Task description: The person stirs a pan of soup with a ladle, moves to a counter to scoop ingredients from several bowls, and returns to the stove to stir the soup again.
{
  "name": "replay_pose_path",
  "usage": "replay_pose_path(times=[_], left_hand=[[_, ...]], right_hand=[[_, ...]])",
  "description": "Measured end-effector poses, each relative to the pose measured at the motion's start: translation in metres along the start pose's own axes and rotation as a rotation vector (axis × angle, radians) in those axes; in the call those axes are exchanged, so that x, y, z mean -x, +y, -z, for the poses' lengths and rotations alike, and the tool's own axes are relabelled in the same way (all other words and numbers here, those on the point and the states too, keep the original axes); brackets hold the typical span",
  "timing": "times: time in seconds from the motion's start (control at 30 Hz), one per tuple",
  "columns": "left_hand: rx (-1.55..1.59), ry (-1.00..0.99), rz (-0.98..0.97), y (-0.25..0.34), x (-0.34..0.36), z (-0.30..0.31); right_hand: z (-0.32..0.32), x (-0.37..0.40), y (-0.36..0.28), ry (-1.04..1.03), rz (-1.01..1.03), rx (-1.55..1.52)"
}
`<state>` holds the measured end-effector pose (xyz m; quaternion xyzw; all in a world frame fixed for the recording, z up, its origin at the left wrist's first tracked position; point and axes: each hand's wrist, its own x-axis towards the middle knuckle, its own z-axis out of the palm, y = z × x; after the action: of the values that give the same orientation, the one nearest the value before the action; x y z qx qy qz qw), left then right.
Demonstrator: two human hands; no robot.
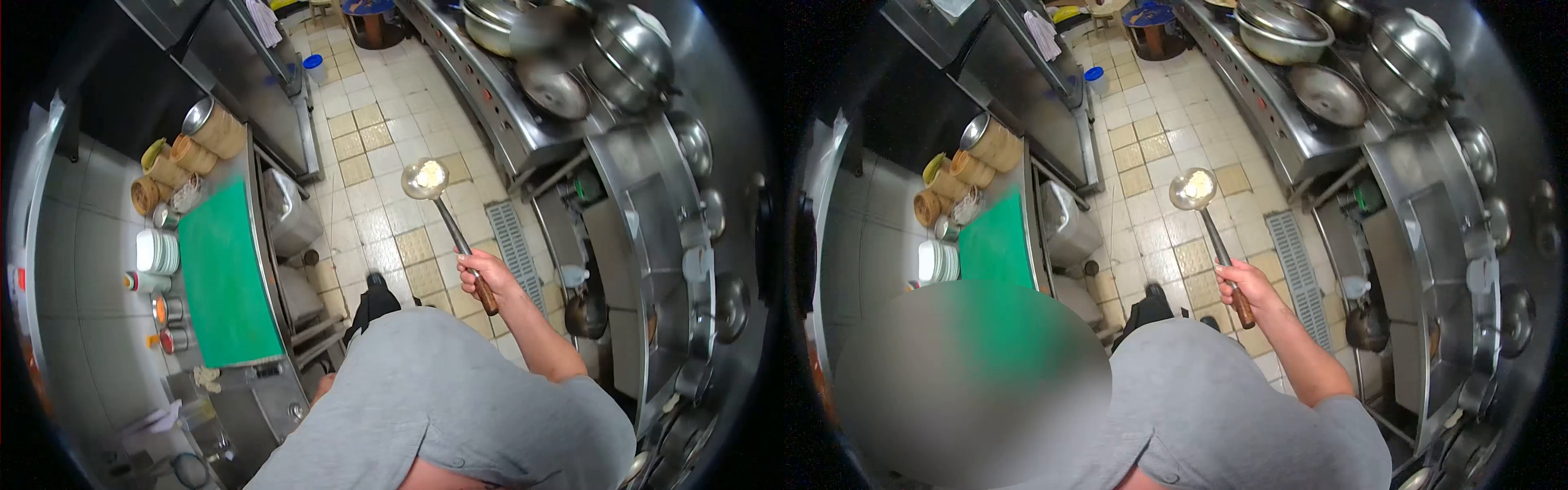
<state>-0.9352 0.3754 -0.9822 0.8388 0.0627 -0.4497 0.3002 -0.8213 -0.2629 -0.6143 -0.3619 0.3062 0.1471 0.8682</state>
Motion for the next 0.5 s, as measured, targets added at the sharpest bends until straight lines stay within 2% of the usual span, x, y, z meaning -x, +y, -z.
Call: replay_pose_path(times=[0.07, 0.1, 0.17, 0.23, 0.27, 0.33, 0.4, 0.47, 0.5], left_hand=[[-0.054, 0.032, 0.121, 0.029, -0.027, 0.045], [-0.076, 0.034, 0.138, 0.047, -0.052, 0.067], [-0.129, 0.048, 0.139, 0.096, -0.113, 0.123], [-0.113, 0.053, 0.078, 0.169, -0.19, 0.18], [-0.052, 0.046, 0.033, 0.215, -0.233, 0.212], [0.437, -0.024, -0.087, 0.32, -0.295, 0.315], [0.038, 0.161, -0.224, 0.434, -0.332, 0.406], [-0.145, 0.204, -0.333, 0.491, -0.428, 0.488], [-0.051, 0.212, -0.348, 0.54, -0.45, 0.52]], right_hand=[[-0.028, -0.061, -0.043, 0.023, 0.053, 0.009], [-0.045, -0.082, -0.069, 0.069, 0.007, 0.059], [-0.059, -0.148, -0.097, 0.083, 0.026, 0.002], [-0.077, -0.191, -0.137, 0.101, 0.046, -0.041], [-0.09, -0.21, -0.155, 0.122, 0.025, -0.067], [-0.113, -0.256, -0.189, 0.148, 0.008, -0.155], [-0.12, -0.288, -0.218, 0.165, 0.011, -0.182], [-0.14, -0.305, -0.251, 0.213, 0.064, -0.349], [-0.144, -0.314, -0.259, 0.168, 0.013, -0.382]])
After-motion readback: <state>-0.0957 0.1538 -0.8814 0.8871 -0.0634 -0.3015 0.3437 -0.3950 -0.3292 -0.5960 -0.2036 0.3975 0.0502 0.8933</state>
